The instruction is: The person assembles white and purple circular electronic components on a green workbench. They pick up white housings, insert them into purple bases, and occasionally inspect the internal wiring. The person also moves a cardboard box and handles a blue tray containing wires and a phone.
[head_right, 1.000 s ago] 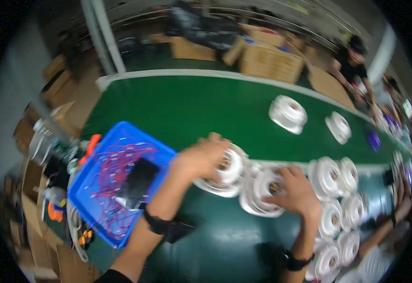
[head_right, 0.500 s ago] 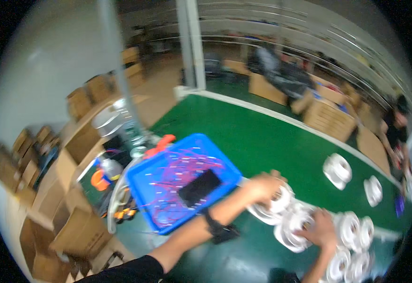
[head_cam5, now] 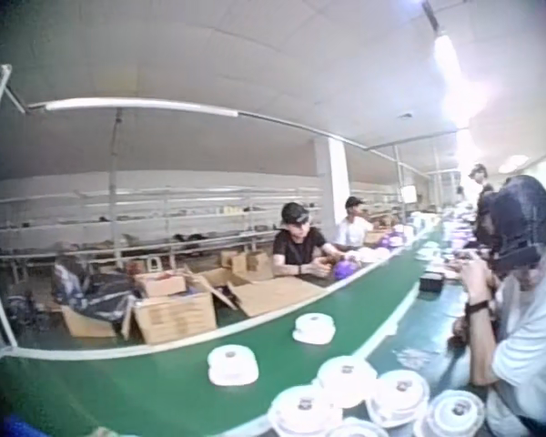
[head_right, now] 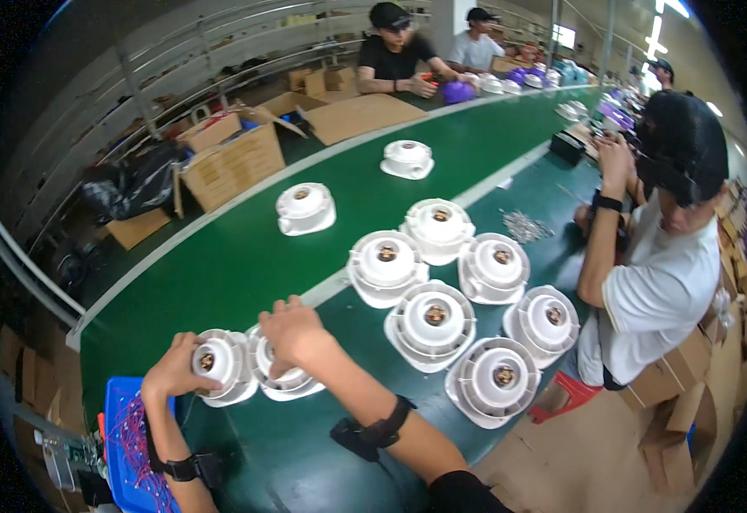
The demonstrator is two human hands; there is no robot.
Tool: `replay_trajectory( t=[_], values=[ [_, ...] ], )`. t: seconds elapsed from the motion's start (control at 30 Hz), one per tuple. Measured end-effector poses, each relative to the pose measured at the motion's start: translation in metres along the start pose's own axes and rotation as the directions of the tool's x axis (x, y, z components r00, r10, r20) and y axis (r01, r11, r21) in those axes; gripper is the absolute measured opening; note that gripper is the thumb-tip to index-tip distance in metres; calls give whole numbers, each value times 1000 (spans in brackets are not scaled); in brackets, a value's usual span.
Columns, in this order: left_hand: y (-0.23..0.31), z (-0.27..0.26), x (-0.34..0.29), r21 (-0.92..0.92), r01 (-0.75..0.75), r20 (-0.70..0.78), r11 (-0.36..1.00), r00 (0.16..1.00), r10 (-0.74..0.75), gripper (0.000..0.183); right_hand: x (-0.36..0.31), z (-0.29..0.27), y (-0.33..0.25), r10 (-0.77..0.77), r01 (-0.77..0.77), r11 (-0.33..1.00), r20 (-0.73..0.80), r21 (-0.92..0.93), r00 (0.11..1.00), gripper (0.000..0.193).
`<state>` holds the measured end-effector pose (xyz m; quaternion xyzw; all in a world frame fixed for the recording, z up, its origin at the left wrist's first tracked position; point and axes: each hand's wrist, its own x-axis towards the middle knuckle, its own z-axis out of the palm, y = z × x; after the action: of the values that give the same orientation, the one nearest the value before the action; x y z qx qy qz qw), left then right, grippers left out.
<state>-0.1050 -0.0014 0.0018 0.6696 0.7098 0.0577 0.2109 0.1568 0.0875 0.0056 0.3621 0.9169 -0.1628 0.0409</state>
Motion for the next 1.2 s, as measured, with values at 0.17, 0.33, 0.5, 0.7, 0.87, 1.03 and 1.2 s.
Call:
replay_trajectory(
  t=[0.17, 0.33, 0.5, 0.7, 0.87, 1.03, 1.2],
  values=[
    [-8, -2, -8, -10, 29, -10, 1000, 1000, -29, 91, 10, 16, -8, 17, -19, 1000, -93, -21, 995, 92],
    [-12, 0, -3, -27, 0, -14, 1000, 1000, 0, 90, 16, 19, -6, 15, -18, 999, -77, -39, 997, 91],
    [-15, 2, 1, 3, 1, -15, 1000, 1000, -1, 90, 24, 23, -3, 27, -28, 999, -31, -30, 999, 89],
    [-15, -1, -8, -14, 15, -9, 1000, 1000, -15, 90, 16, 8, -10, -31, 28, 997, 38, 70, 999, 82],
    [-1, -4, -4, -24, 36, 5, 999, 999, -36, 91, 11, 9, -2, -28, 28, 999, -12, 39, 1000, 76],
    [-5, -3, -9, -40, 41, -15, 998, 999, -41, 90, 18, 19, 1, -54, 57, 997, -61, 45, 997, 73],
    [-5, -3, -11, -27, 60, -9, 998, 998, -60, 87, 15, 16, -1, -60, 63, 997, -71, 41, 996, 72]
  ],
)
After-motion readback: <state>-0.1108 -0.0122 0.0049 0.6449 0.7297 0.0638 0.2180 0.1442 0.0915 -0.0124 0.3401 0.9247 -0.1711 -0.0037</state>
